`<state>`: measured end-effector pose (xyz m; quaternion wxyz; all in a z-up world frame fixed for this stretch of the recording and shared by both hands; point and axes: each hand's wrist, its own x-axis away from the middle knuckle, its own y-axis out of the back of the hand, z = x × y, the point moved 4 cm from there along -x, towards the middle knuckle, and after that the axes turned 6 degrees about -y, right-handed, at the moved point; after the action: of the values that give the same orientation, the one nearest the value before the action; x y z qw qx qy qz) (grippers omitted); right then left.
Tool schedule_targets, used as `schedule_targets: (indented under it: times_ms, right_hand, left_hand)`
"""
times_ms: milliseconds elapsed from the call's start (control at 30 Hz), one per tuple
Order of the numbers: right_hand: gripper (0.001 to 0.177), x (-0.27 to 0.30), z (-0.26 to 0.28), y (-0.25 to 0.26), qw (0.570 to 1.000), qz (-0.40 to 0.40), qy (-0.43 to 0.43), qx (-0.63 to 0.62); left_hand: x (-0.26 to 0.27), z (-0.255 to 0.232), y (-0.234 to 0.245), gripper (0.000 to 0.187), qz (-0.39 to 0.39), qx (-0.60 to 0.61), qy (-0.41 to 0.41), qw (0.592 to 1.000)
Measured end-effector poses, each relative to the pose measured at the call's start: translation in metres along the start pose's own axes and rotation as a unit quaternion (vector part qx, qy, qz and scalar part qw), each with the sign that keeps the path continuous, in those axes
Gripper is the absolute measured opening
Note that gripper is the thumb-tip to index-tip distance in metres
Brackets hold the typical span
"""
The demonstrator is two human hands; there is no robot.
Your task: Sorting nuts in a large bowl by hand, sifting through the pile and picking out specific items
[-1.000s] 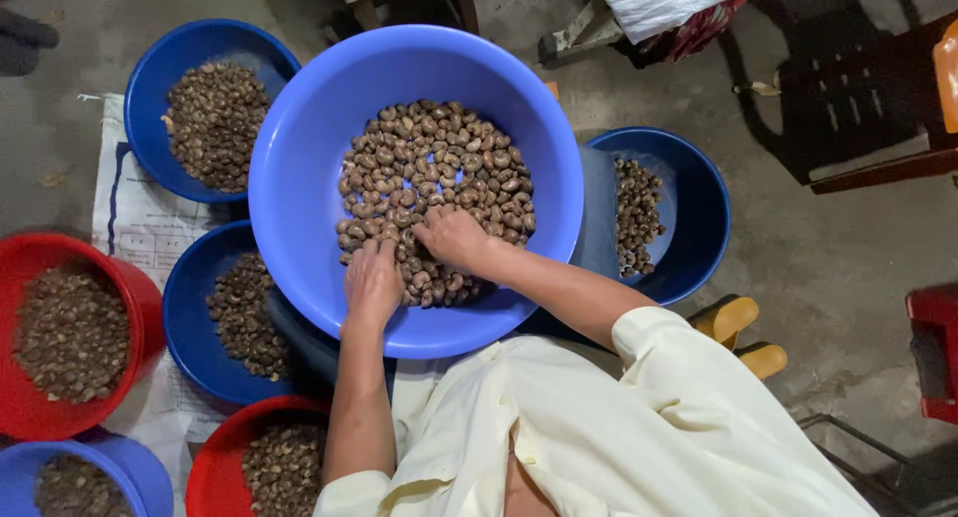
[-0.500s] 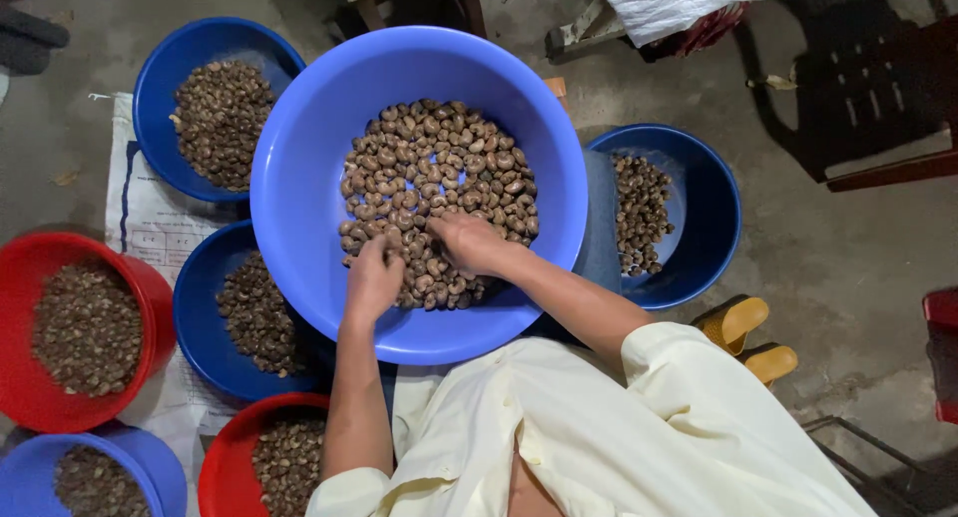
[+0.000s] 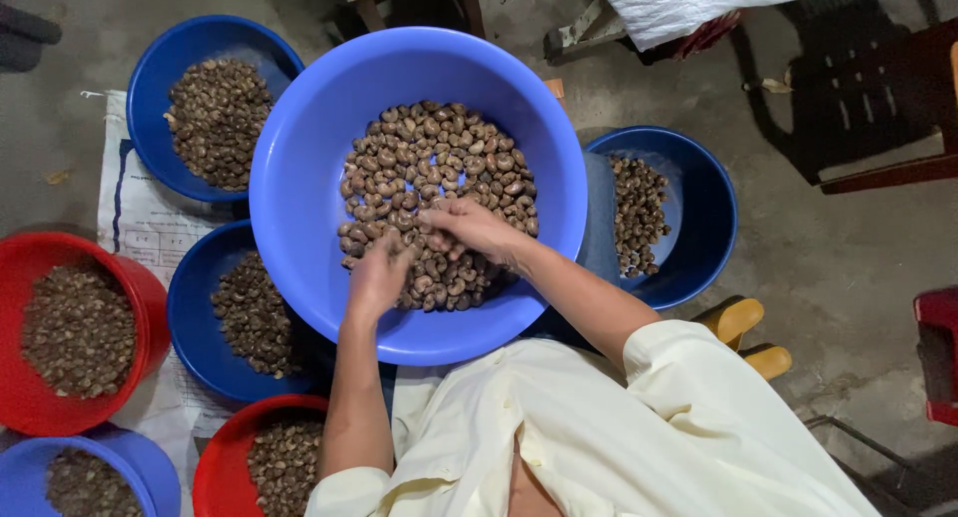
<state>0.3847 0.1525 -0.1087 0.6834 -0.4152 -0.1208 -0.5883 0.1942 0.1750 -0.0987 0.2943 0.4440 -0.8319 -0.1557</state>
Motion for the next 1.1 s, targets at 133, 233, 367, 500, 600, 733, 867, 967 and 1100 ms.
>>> schedule_targets:
  times_ms: [133, 233, 367, 500, 600, 733, 867, 967, 1100]
  right_hand:
    - [0.026, 0.02, 0.015, -0.003, 0.949, -0.035, 0.069, 0.304]
    - [0.037, 0.011, -0.007, -0.002, 0.85, -0.031, 0.077, 0.52]
    - [0.037, -0.022, -0.054, 0.006, 0.758, -0.019, 0.073, 0.648]
    - [0.049, -0.029, -0.065, 0.012, 0.749, -0.011, 0.09, 0.657]
    - [0.057, -0.033, -0.069, 0.014, 0.754, -0.002, 0.086, 0.652]
    - [0.067, -0.037, -0.076, 0.016, 0.741, 0.017, 0.079, 0.667]
    - [0.065, -0.026, -0.066, 0.008, 0.734, 0.02, 0.089, 0.673]
    - [0.05, -0.007, -0.044, -0.002, 0.755, 0.013, 0.09, 0.649]
    - [0.037, 0.005, -0.023, -0.004, 0.806, 0.026, 0.074, 0.586]
  left_hand:
    - [0.003, 0.011, -0.015, 0.032, 0.081, -0.201, 0.047, 0.975]
    - [0.008, -0.006, -0.014, 0.038, 0.099, -0.22, 0.059, 0.969]
    - [0.014, -0.036, -0.007, 0.047, 0.143, -0.238, 0.059, 0.959]
    - [0.014, -0.027, -0.011, 0.049, 0.154, -0.241, 0.078, 0.955]
    - [0.015, -0.036, -0.006, 0.035, 0.148, -0.235, 0.079, 0.957]
    - [0.015, -0.032, -0.008, 0.04, 0.166, -0.243, 0.078, 0.953]
    - [0.016, -0.032, -0.007, 0.048, 0.168, -0.238, 0.088, 0.953]
    - [0.016, -0.027, -0.001, 0.028, 0.123, -0.198, 0.054, 0.971]
    - [0.016, -0.01, 0.0, 0.034, 0.07, -0.089, 0.048, 0.992]
